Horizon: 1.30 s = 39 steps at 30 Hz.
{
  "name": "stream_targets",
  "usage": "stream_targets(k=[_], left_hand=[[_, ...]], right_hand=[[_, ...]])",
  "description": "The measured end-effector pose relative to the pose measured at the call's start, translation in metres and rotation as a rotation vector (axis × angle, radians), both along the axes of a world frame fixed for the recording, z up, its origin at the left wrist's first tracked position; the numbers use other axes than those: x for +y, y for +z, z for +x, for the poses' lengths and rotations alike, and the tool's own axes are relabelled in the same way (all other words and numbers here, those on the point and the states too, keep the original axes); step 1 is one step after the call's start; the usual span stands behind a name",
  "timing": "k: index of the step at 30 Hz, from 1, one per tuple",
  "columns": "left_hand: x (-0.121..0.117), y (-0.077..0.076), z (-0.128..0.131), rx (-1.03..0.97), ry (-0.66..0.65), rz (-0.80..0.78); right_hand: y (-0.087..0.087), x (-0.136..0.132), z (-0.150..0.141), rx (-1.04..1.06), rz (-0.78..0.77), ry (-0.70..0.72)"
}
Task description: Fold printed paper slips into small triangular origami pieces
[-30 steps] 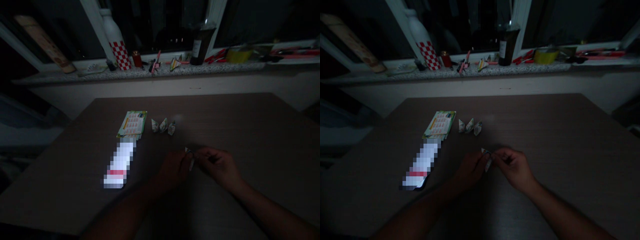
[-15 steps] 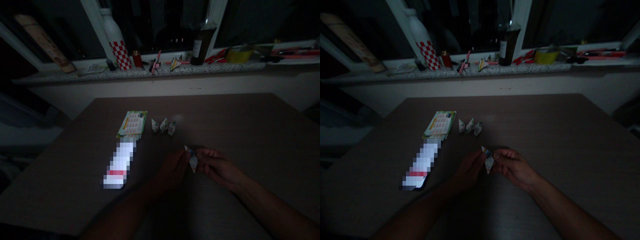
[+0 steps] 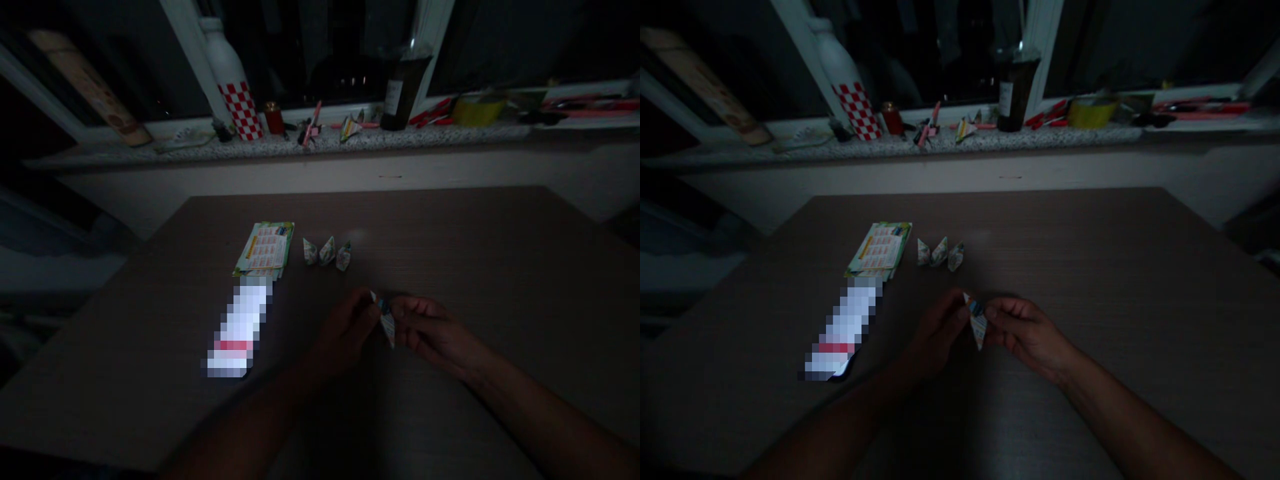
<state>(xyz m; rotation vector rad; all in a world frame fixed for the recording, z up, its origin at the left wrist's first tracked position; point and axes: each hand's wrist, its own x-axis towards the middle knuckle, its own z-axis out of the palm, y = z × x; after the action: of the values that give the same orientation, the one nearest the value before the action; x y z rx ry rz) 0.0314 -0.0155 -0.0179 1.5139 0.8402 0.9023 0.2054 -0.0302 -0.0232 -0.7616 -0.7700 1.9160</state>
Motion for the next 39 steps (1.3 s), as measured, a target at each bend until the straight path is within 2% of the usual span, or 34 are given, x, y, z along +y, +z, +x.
stream_targets(k=[4, 8, 12, 17, 24, 39], left_hand=[[0.0012, 0.0021, 0.0009, -0.012, 0.003, 0.009], [0.0029, -0.0017, 0.0016, -0.034, -0.002, 0.007], [0.0036, -0.0041, 0.0018, -0.007, 0.059, 0.024], [0.0039, 0.0011, 0.0011, 0.093, 0.062, 0.129], [0.0058, 0.0032, -0.0022, 0.177, 0.027, 0.304], [0.0047, 0.0037, -0.0043, 0.248, 0.016, 0.402]], right_hand=[[-0.0011, 0.0003, -0.0011, -0.064, 0.024, -0.035], [-0.0036, -0.0008, -0.0011, -0.235, 0.125, -0.085], [-0.0029, -0.0034, -0.0012, -0.382, 0.217, -0.043], [0.0014, -0.0058, -0.002, -0.381, 0.266, -0.02], [-0.0012, -0.0051, -0.0005, -0.338, 0.301, -0.004], [-0.0002, -0.0045, 0.0017, -0.351, 0.362, 0.004]])
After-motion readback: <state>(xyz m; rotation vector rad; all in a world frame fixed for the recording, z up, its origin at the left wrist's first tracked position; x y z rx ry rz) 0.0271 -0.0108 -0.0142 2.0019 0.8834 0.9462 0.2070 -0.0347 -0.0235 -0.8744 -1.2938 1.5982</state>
